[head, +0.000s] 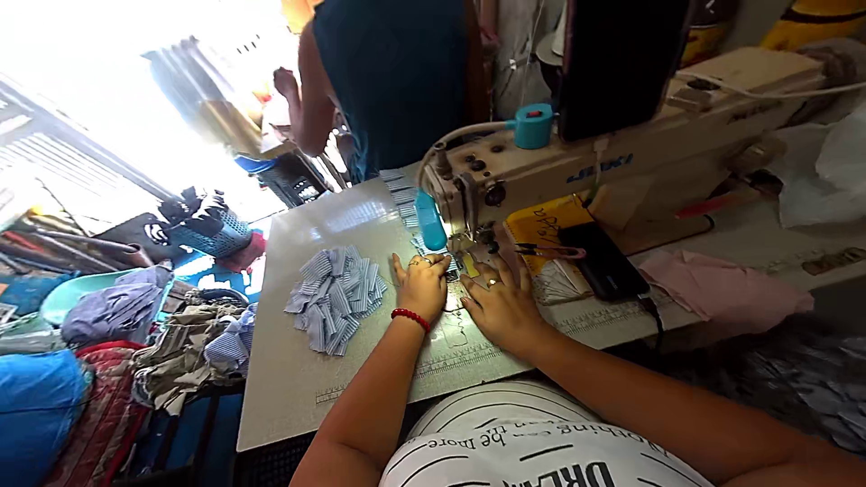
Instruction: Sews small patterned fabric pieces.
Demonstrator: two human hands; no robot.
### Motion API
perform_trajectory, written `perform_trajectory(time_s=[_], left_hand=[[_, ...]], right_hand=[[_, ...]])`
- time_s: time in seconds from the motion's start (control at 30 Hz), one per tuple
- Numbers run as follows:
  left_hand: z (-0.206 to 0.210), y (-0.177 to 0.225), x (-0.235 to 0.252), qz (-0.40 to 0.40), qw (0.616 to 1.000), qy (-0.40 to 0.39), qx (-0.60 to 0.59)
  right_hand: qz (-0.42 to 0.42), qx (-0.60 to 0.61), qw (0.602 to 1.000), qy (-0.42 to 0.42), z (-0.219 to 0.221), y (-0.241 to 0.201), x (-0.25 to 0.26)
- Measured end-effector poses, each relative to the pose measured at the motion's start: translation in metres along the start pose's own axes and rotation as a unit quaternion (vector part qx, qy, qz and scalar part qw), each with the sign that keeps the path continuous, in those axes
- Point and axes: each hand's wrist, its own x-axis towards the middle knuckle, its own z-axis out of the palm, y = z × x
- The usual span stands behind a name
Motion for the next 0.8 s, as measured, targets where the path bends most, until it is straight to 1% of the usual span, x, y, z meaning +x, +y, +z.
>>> perform_trajectory(time_s=[0.07,0.17,0.23,0.3,0.33,0.4,0.47,0.53,0.6,0.63,0.7,0.73,0.8], left_hand=[[-0.001,0.001,0.0,-0.013,1.0,-0.018,0.003],[-0.001,0.004,0.002,-0.029,0.999,-0.024,0.014],[-0.002,0.004,0.001,-0.042,0.998,-0.035,0.011],[-0.003,0.001,-0.003,-0.038,0.999,-0.023,-0.022],[-0.002,-0.003,-0.008,-0.027,0.999,-0.001,-0.047],[0.001,-0.015,-0.024,0.013,0.992,0.083,-0.091],[-0.004,-0.034,-0.044,0.02,0.983,0.156,-0.099],[-0.022,-0.059,-0.064,-0.028,0.976,0.2,-0.08],[-0.043,-0.085,-0.078,-0.106,0.963,0.239,-0.065],[-0.051,-0.097,-0.081,-0.139,0.954,0.259,-0.06],[-0.062,-0.114,-0.078,-0.178,0.938,0.29,-0.065],[-0.067,-0.117,-0.073,-0.194,0.937,0.28,-0.071],[-0.074,-0.115,-0.056,-0.227,0.947,0.218,-0.073]], right_hand=[[-0.006,0.001,1.0,0.002,0.001,0.0,-0.001],[-0.01,-0.003,1.0,0.0,0.001,0.0,-0.002],[-0.021,0.0,1.0,0.015,0.002,0.0,-0.002],[-0.033,0.011,0.999,0.039,0.003,0.001,-0.003],[-0.041,0.014,0.997,0.057,0.004,0.002,-0.003],[-0.06,0.024,0.994,0.089,0.01,0.006,-0.005],[-0.078,0.032,0.991,0.106,0.015,0.007,-0.005],[-0.09,0.036,0.989,0.114,0.017,0.008,-0.002],[-0.098,0.042,0.988,0.115,0.019,0.009,0.0],[-0.101,0.043,0.987,0.115,0.019,0.009,0.0],[-0.105,0.047,0.986,0.118,0.02,0.008,0.001],[-0.107,0.048,0.986,0.12,0.02,0.008,0.002],[-0.104,0.048,0.986,0.124,0.02,0.008,0.002]])
